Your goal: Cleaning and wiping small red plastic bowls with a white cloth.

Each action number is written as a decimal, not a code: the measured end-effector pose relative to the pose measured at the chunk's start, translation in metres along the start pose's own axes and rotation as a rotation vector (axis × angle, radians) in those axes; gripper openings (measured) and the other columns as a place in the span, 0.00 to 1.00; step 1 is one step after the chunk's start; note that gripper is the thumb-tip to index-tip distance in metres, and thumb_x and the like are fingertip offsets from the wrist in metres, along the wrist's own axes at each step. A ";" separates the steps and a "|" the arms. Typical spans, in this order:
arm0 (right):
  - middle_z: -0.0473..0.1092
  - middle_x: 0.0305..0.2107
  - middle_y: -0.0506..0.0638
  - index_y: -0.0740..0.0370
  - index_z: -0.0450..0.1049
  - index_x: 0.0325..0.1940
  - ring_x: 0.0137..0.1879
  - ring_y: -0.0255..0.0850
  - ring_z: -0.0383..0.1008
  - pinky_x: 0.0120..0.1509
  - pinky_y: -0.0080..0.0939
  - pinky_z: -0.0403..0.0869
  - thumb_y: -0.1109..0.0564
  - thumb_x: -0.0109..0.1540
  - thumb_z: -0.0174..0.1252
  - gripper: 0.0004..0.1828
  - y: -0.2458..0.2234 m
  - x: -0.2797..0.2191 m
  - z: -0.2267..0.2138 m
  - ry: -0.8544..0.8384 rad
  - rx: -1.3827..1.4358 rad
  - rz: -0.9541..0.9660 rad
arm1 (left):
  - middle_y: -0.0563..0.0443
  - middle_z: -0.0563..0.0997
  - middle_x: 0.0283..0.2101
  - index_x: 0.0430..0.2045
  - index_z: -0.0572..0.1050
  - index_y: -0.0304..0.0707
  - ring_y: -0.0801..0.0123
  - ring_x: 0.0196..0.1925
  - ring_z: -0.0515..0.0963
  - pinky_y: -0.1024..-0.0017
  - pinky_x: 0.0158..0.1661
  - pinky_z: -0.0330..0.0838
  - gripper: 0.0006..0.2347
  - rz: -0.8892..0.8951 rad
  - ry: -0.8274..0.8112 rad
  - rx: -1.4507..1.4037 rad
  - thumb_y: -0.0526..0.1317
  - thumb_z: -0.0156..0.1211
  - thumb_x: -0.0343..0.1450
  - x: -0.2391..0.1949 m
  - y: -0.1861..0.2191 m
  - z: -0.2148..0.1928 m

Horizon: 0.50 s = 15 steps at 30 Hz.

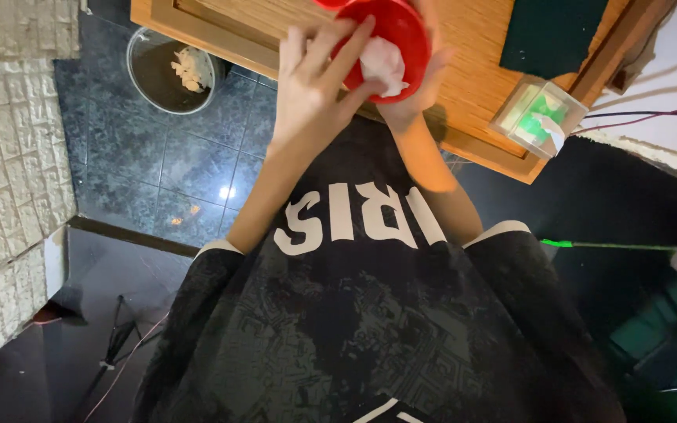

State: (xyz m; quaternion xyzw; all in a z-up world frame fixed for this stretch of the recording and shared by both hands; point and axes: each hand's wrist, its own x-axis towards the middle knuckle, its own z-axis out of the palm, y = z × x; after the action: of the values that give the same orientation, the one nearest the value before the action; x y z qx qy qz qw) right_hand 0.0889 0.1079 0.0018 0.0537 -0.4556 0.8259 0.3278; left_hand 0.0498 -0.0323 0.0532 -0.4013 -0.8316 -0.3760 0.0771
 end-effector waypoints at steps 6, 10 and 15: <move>0.72 0.52 0.57 0.63 0.68 0.64 0.58 0.49 0.72 0.64 0.47 0.70 0.36 0.73 0.44 0.30 -0.001 0.006 -0.003 -0.036 0.075 0.022 | 0.57 0.84 0.43 0.49 0.77 0.35 0.56 0.41 0.68 0.59 0.39 0.61 0.14 0.000 0.172 0.152 0.37 0.73 0.72 0.010 0.011 0.016; 0.70 0.53 0.58 0.58 0.66 0.65 0.56 0.51 0.72 0.62 0.49 0.70 0.40 0.74 0.42 0.25 -0.011 0.023 0.009 -0.165 0.023 -0.007 | 0.59 0.79 0.52 0.39 0.82 0.40 0.54 0.47 0.69 0.58 0.43 0.62 0.04 -0.065 0.278 0.204 0.38 0.68 0.75 0.013 0.020 0.020; 0.73 0.50 0.56 0.60 0.70 0.62 0.55 0.49 0.75 0.61 0.47 0.74 0.35 0.73 0.46 0.29 -0.011 0.023 0.009 -0.124 -0.086 0.124 | 0.50 0.79 0.44 0.35 0.78 0.33 0.52 0.42 0.67 0.58 0.39 0.59 0.03 -0.069 0.271 0.103 0.30 0.67 0.71 0.012 0.020 0.023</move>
State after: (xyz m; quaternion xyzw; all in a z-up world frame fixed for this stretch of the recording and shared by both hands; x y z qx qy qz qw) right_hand 0.0752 0.1160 0.0242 0.0622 -0.5125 0.8193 0.2495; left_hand 0.0603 -0.0017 0.0533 -0.3133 -0.8452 -0.3859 0.1962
